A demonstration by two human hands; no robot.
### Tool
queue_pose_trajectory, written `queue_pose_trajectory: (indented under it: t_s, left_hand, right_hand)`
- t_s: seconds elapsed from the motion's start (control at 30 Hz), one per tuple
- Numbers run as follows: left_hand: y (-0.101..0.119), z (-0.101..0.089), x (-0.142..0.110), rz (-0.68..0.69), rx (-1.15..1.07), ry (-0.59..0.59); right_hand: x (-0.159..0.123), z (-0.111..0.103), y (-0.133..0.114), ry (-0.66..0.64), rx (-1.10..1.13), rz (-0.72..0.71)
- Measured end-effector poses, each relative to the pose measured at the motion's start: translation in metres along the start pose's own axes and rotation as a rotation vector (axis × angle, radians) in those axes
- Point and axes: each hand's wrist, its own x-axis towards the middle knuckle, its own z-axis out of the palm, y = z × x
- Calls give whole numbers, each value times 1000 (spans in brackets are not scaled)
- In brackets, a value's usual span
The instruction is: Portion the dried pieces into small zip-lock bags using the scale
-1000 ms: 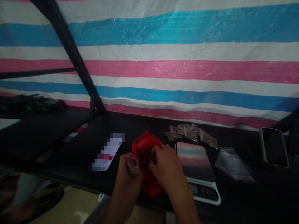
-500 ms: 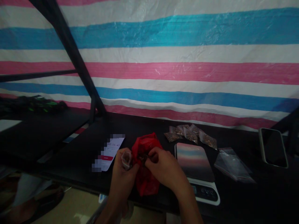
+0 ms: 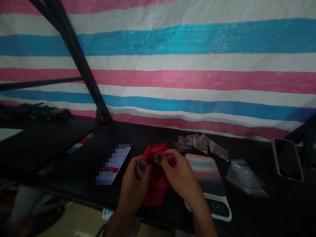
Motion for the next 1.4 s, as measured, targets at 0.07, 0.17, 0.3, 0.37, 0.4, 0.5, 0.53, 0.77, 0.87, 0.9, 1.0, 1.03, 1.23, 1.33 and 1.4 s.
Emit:
queue_pose_trajectory:
  t_s: [0.07,0.17,0.3,0.37,0.4,0.5,0.53,0.77,0.87,0.9,1.0,1.03,1.23,1.33,1.4]
  left_hand:
    - [-2,0,-1,4,45,-28]
    - [-2,1,-2,-1,50,-37]
    - [-2,2,-3,6,26,-22]
    - [-2,4,-3,-11,6,-26]
    - [-3,4,-3,-23,-11,-31]
    - [-3,6,-3,-29,-85,-23]
    - [-2,6,-3,-23,-110,-15]
    - [9,1,2,-43,-168,59]
    - [13,-6,4,-150,-188,170]
    - [14,-9,4,-197,-205,200]
    - [16,-15,-3,-297,-291,215]
    - [17,-16,-8,-318,-327,193]
    - [20,-15,-27,-485,-514,52]
    - [32,-16,-24,-537,-639,152]
    - [41,-18,-19,-528,-721,228]
  right_hand:
    - [-4,4,-11,-15,16,-34]
    - [-12,13,-24,-16,-60,-88]
    - [-18,22,-31,-17,-234,-227]
    - [-18,23,-32,-31,-294,-290]
    - [-17,23,-33,-28,-319,-308]
    - [-17,23,-33,-27,-374,-328]
    - [-17,24,-33,-34,-371,-332]
    - [-13,15,-24,101,-270,-327]
    - [-11,0,-16,31,-310,-297]
    - [-11,-5,-14,-17,-328,-287]
    - [-15,-19,-11,-123,-347,-246]
    - [-17,-21,-10,-141,-342,-231]
    - [-19,-12,-10,-207,-369,-151]
    - [-16,-7,-10,-186,-453,-124]
    - [-14,-10,-9,-145,-527,-113]
